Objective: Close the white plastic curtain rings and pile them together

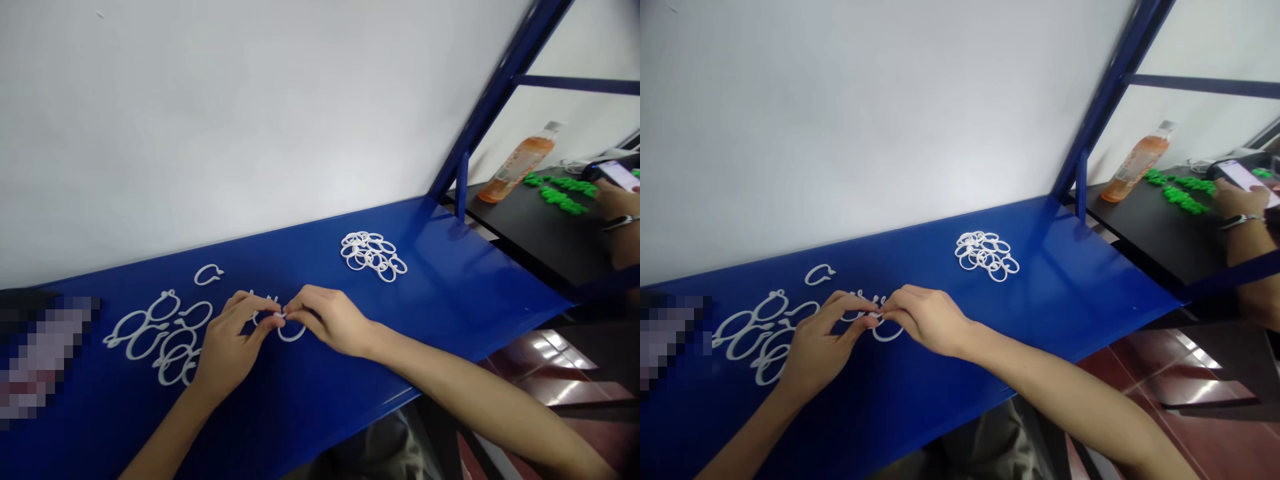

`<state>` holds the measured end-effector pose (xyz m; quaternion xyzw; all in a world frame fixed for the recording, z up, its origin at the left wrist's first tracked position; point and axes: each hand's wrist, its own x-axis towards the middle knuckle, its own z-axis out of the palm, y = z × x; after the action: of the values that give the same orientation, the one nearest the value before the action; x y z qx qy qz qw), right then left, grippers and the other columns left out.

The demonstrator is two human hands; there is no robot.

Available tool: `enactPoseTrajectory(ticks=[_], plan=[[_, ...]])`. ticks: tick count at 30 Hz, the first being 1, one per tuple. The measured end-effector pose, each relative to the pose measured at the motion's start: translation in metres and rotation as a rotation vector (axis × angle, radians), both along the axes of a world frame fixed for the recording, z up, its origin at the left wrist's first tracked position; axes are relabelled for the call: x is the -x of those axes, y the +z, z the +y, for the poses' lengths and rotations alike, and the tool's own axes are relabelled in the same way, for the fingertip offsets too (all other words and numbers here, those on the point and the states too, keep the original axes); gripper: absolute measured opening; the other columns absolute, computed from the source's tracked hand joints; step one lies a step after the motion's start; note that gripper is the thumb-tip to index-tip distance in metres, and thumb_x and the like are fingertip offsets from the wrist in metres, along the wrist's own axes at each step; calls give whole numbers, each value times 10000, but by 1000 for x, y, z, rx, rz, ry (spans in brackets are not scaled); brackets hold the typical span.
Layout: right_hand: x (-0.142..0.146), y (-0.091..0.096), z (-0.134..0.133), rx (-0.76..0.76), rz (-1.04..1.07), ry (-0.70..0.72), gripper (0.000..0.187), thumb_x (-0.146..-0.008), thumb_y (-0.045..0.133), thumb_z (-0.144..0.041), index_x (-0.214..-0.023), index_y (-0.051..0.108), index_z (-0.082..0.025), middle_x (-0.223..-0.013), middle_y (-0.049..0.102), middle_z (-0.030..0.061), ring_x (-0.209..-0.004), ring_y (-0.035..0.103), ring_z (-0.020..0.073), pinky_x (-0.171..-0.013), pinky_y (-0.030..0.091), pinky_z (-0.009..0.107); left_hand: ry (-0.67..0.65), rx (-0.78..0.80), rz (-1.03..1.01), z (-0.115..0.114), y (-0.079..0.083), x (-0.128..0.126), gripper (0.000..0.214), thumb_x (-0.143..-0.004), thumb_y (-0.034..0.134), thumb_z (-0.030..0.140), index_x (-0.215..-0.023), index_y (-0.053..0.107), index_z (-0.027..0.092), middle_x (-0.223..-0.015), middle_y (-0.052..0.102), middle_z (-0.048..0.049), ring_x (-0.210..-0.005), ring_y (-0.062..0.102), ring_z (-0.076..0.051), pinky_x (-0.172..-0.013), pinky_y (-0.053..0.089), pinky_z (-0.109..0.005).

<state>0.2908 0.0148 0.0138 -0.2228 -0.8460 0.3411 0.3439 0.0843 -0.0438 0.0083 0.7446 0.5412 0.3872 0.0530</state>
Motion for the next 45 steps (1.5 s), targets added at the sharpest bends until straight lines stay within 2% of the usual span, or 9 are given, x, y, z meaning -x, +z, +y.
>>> enactPoseTrajectory(ticks=[3,6,9,12,23,29,34,39,45], plan=[[-28,7,21,-96,-13,-232,114,-998,558,-246,-987,663,-205,-983,706,50,-896,663,169,-811,520,299,49,1,196,4,-4,6,254,-956,581,457,-1048,680,241,-979,731,-28,-957,642,-226,-878,477,-368],[-84,7,53,-147,-50,-546,122,-962,589,-270,-958,692,-205,-941,705,53,-823,650,177,-772,509,316,90,51,348,6,-8,10,280,-976,530,451,-1096,672,242,-1071,708,-53,-1006,617,-263,-895,457,-421],[-144,-4,81,-40,-179,-758,131,-905,613,-262,-926,719,-189,-904,734,61,-776,656,190,-750,503,331,104,94,420,6,-12,10,311,-964,531,470,-1104,676,233,-1089,685,-71,-999,604,-280,-874,458,-443],[-176,-17,95,126,-226,-824,171,-874,630,-303,-949,733,-189,-904,756,52,-781,676,192,-746,503,326,89,121,453,6,-15,9,330,-954,540,478,-1110,683,225,-1094,673,-80,-1002,597,-283,-872,463,-451],[-171,-25,95,95,-205,-875,197,-866,603,-349,-874,727,-197,-849,753,37,-731,657,174,-710,484,303,100,146,458,6,-16,8,328,-953,521,484,-1118,645,229,-1092,656,-74,-1010,574,-285,-878,436,-445],[-172,-26,95,93,-205,-904,191,-867,599,-339,-889,722,-195,-844,748,42,-725,650,176,-699,476,297,143,180,469,5,-15,9,324,-921,545,529,-935,627,216,-978,633,-74,-953,554,-288,-852,414,-446],[-173,-27,93,67,-206,-921,215,-873,585,-356,-882,722,-191,-817,735,43,-698,626,175,-688,473,297,104,196,465,5,-13,9,271,-946,522,452,-838,641,235,-939,630,-59,-919,545,-265,-820,401,-426],[-175,-30,93,50,-195,-959,216,-879,581,-364,-872,710,-191,-815,731,47,-700,625,180,-693,477,307,33,89,414,4,-8,5,263,-976,502,388,-832,652,227,-916,642,-48,-883,561,-230,-819,408,-408],[-177,-33,98,13,-180,-988,202,-881,582,-350,-911,700,-188,-880,728,67,-736,641,196,-739,503,336,-32,-114,328,2,-2,-2,168,-960,583,294,-823,650,221,-840,649,-27,-848,591,-201,-834,448,-378]])
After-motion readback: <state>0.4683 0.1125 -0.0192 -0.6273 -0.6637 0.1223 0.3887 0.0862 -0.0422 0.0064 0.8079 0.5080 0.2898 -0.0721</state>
